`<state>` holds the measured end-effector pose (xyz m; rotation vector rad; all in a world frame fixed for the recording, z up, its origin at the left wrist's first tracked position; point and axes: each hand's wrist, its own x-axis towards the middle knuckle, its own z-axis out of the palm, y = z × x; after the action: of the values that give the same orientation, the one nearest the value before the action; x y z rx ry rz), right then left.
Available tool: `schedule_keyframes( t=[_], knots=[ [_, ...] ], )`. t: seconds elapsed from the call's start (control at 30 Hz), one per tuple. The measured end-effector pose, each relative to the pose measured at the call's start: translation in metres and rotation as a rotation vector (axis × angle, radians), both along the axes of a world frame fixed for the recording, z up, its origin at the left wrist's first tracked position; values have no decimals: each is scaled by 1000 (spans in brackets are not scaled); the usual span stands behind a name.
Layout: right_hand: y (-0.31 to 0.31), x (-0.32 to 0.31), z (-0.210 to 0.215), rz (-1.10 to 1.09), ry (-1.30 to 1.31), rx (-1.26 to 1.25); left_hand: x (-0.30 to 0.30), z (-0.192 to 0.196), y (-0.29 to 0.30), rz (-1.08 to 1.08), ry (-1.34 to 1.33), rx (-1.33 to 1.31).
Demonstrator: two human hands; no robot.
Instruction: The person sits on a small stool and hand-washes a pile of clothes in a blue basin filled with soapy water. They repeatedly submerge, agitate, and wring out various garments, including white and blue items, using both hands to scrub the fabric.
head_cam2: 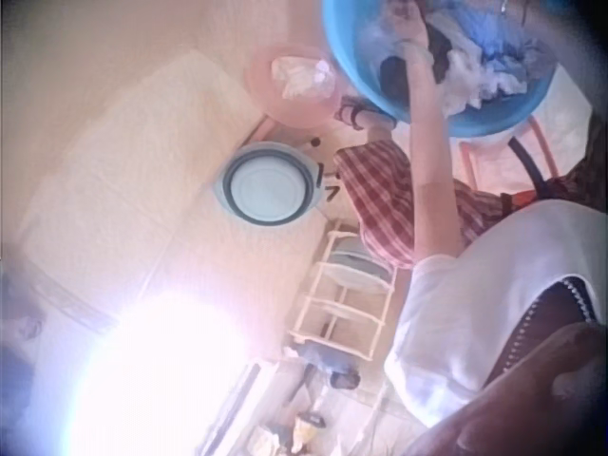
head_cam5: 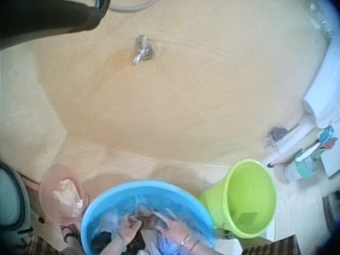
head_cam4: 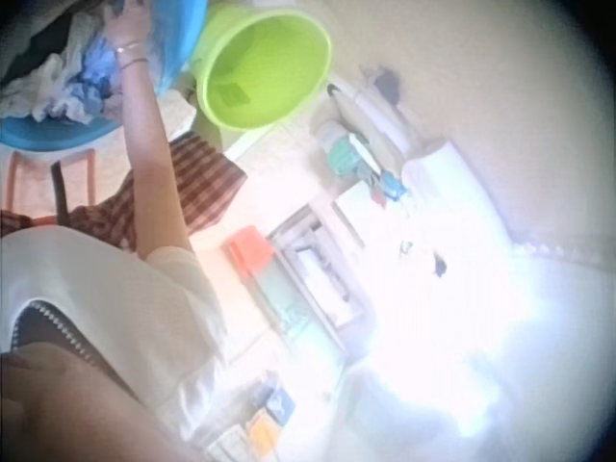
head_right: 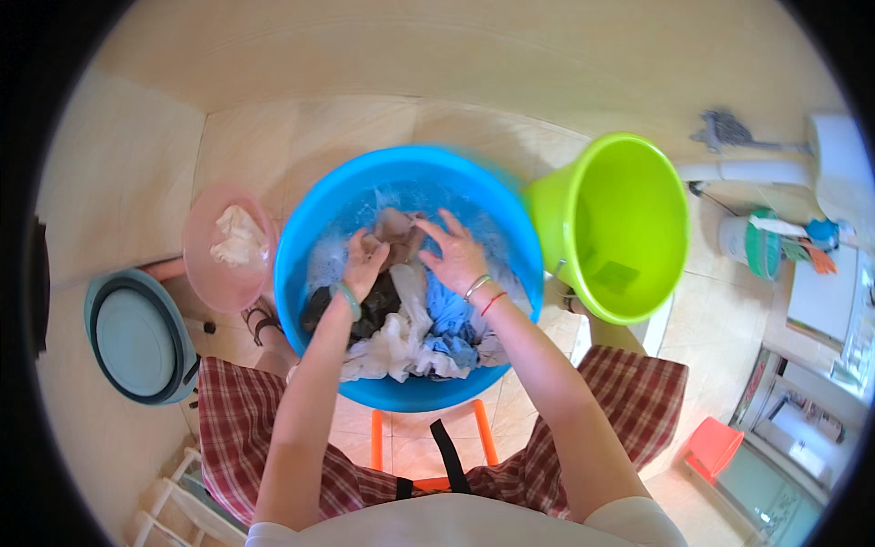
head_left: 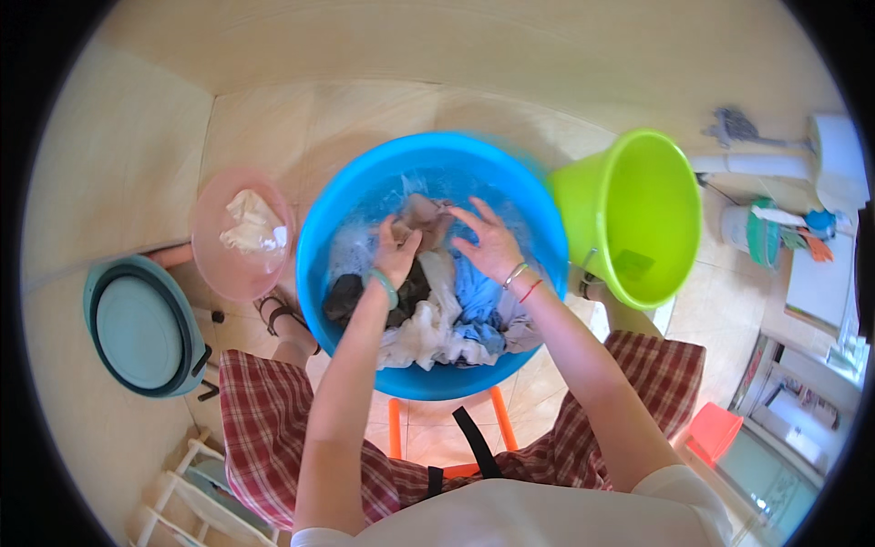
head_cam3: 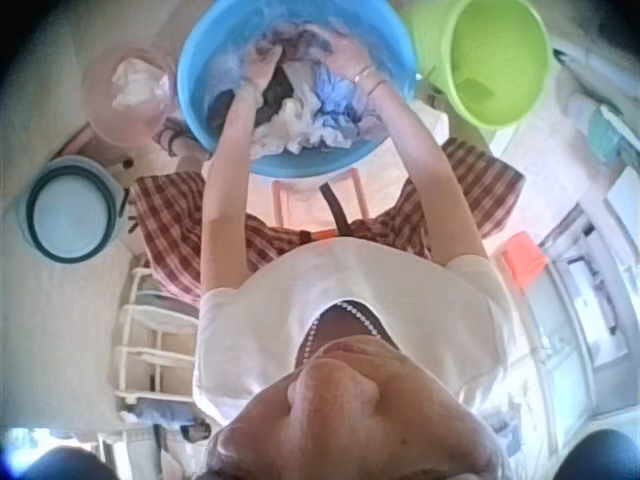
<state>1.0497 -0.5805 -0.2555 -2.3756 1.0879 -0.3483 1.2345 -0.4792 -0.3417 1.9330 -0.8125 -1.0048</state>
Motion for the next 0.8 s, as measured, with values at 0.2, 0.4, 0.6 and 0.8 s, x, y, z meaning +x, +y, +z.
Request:
schedule_keyframes(
  t=[0.2, 0.4, 0.6, 0.8],
  knots=[
    [-2, -85, 97, -739, -1269, 1423, -38, 147, -62, -476, -471, 630],
    [26, -153, 88, -1025, -1954, 1563, -73, 110, -74, -277, -512, -381],
    [0, -168, 71, -1095, -1854, 1354, -155, 188, -86, -250, 622, 106],
    [28, -132, 152, -932, -1604, 1148, -172, 246, -93, -61, 784, 41]
  ],
)
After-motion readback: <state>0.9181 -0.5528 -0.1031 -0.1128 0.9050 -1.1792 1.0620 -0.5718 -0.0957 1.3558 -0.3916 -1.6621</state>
